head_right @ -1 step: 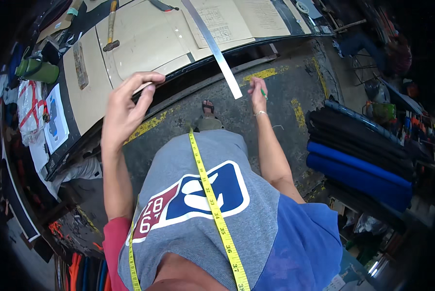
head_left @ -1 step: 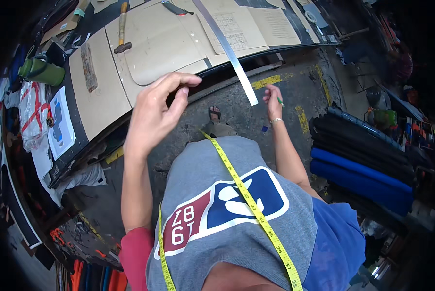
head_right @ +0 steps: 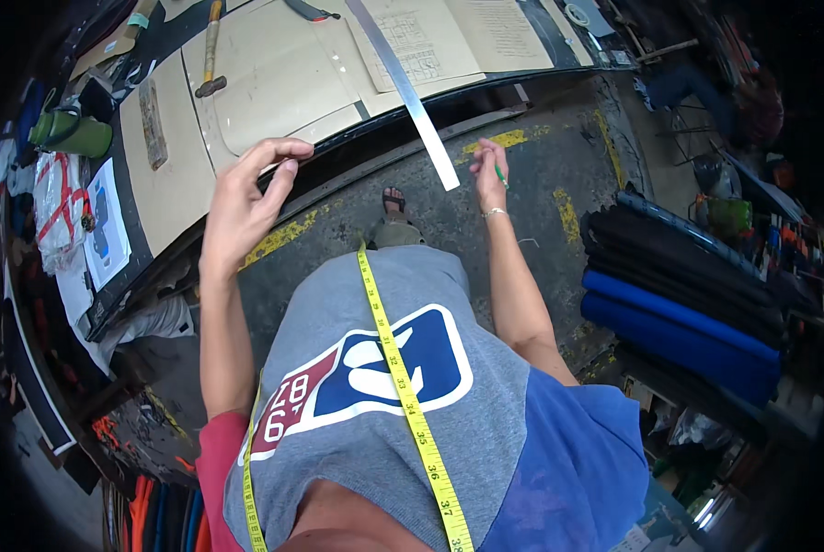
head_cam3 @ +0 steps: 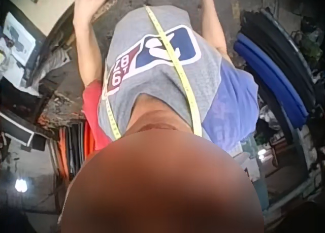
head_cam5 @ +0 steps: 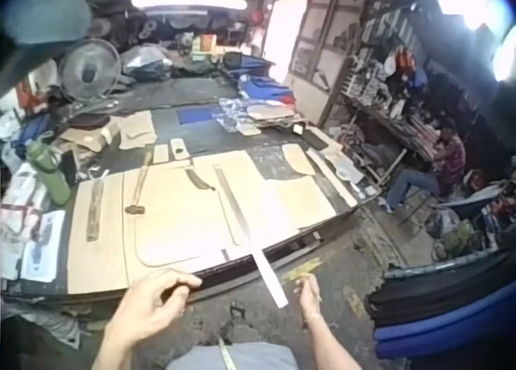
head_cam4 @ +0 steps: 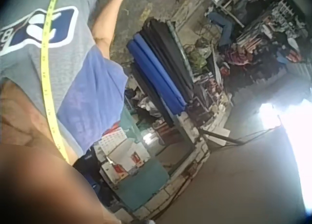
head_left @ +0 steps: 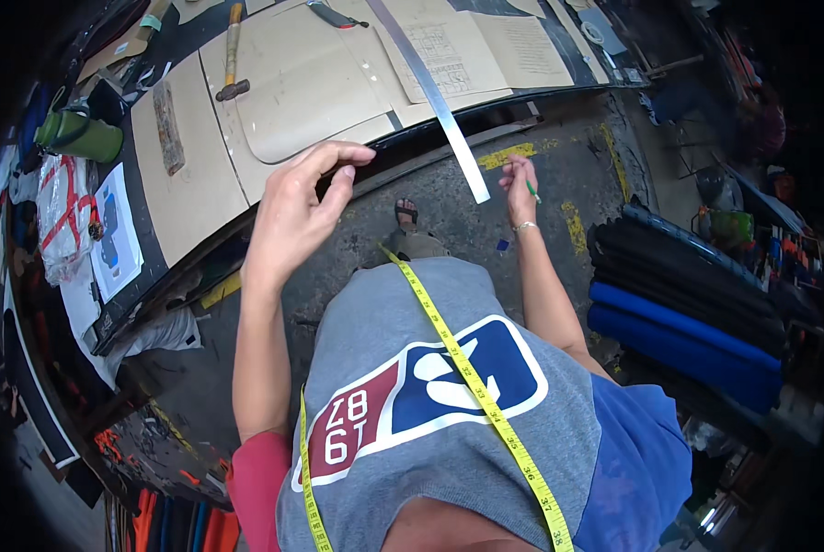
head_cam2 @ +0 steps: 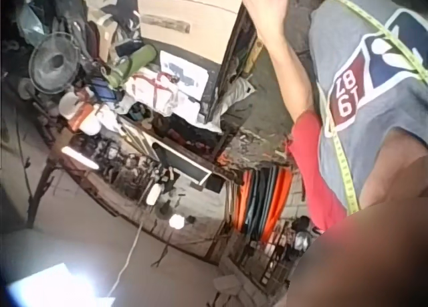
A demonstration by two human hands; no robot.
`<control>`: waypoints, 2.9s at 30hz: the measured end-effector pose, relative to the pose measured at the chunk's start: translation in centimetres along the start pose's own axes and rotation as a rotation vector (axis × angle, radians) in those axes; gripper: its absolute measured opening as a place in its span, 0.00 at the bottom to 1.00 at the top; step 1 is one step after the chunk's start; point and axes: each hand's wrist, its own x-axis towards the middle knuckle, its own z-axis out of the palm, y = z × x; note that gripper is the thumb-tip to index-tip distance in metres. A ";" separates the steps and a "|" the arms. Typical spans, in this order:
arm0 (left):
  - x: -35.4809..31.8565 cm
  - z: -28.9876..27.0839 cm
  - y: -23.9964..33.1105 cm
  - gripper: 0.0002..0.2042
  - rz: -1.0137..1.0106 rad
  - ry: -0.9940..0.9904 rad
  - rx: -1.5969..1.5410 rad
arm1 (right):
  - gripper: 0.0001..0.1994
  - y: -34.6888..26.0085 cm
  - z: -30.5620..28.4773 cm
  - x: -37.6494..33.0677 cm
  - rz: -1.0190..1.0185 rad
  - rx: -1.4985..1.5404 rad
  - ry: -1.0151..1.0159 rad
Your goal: The recorder is using a ruler and a marking pen to trace patterns on a piece of material for cutting.
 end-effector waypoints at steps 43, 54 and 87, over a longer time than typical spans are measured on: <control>11.1 15.5 -16.8 0.32 -0.072 0.032 0.845 | 0.07 -7.6 13.4 17.3 -0.260 -0.023 -0.474; 10.9 15.5 -17.2 0.32 -0.088 0.041 0.834 | 0.22 -6.0 6.1 5.3 -0.691 -0.515 -0.684; 18.4 14.1 -20.1 0.33 -0.050 -0.057 0.855 | 0.11 -10.8 8.1 9.9 -0.600 -0.249 -0.588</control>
